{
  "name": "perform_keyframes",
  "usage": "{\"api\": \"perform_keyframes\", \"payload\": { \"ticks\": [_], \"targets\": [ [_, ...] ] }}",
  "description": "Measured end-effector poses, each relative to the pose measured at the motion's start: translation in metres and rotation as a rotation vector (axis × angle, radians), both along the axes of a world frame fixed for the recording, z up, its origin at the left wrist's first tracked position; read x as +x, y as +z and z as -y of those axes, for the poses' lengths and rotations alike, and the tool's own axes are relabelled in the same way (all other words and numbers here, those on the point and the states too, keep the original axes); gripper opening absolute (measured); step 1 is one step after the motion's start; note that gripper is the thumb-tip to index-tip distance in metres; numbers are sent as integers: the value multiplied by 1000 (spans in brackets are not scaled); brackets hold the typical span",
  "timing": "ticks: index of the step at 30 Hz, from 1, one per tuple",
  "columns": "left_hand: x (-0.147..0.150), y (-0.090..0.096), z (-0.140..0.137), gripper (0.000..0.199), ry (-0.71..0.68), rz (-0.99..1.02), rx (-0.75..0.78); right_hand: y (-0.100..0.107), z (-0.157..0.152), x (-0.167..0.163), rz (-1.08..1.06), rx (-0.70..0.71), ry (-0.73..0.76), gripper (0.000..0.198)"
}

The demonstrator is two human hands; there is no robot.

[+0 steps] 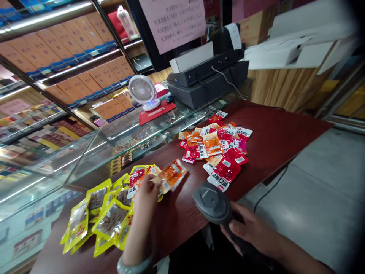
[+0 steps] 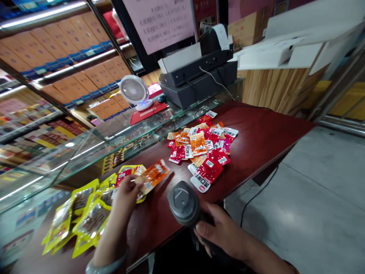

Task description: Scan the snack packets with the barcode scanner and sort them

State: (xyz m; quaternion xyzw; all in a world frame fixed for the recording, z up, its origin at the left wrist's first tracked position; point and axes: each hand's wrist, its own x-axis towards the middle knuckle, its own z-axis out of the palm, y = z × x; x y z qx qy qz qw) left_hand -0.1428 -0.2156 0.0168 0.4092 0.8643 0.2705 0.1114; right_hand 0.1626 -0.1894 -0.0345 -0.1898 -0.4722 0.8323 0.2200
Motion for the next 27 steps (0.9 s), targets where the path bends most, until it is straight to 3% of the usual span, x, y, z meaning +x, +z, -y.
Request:
{"api": "perform_keyframes", "payload": {
  "ticks": [2, 4, 6, 8, 10, 15, 19, 23, 27],
  "targets": [
    [-10, 10, 9, 37, 162, -314, -1, 1, -1, 0, 10, 17, 7, 66],
    [-4, 16, 8, 44, 205, -527, 26, 1, -2, 2, 24, 35, 8, 66],
    [18, 13, -4, 41, 49, -523, 44, 0, -2, 5, 28, 42, -6, 65],
    [51, 5, -22, 31, -224, -407, 22, -3, -1, 12, 26, 40, -37, 64],
    [85, -4, -39, 30, -392, -349, -25, -7, 1, 21, 32, 31, -92, 58],
    [141, -13, -63, 28, -491, -432, -141, -16, 1, 46, 88, -21, -249, 50],
    [140, -13, -64, 25, -520, -334, -196, -15, -2, 56, 131, -19, -278, 52],
    [114, -16, -51, 23, -442, -98, -208, -11, -6, 54, 111, -1, -258, 52],
    [92, -17, -32, 24, -373, -23, -164, -9, -9, 44, 73, 7, -229, 48]
  ]
}}
